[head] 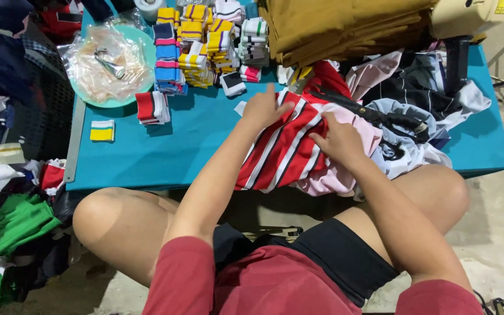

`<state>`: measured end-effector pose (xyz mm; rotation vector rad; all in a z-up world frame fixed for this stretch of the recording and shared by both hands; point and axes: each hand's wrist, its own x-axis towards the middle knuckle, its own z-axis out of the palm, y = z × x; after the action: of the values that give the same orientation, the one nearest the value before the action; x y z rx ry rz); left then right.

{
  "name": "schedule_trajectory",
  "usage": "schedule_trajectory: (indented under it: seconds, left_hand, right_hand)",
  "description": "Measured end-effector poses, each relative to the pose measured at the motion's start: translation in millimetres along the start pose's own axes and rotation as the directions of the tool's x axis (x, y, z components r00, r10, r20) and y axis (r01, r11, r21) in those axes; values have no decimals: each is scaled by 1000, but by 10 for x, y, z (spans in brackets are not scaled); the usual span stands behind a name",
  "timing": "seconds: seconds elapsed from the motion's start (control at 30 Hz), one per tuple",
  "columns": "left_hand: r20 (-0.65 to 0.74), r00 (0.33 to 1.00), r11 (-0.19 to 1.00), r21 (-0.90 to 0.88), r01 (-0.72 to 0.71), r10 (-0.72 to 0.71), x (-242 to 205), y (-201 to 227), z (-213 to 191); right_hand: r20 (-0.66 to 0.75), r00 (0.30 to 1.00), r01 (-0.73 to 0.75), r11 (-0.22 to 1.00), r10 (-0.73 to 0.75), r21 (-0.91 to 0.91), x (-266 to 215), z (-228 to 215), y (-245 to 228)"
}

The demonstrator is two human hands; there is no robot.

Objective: Folding and trimming small fabric strips on a work table.

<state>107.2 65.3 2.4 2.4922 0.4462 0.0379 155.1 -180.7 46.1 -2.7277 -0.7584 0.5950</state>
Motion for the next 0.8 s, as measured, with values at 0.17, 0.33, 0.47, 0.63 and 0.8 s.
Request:
schedule_trajectory:
  seconds: [0.17,0.33,0.47,0.63,0.8]
  left_hand:
    - [445,895,1000,-14,-4,10,350,-36,38]
    - [69,975,935,-305,-180,210,373,324,-368]
    - [-217,955,964,-131,-231,199,184,201,-186]
    - [-105,993,991,122,-47,60,-107,-87,-76]
    - [-24,986,940,307,-151,166,-420,-313,13]
  right_hand:
    - [-396,908,250,938,-141,241,37,239,61]
    - [-678,699,526,805,-228,272,-124,-217,-182]
    - [-640,686,568,804,-347,174,-40,-235,-44]
    - [-577,790,400,887,-206,232,39,-46,86]
    - [-164,967,222,960,-194,171,38,78,116]
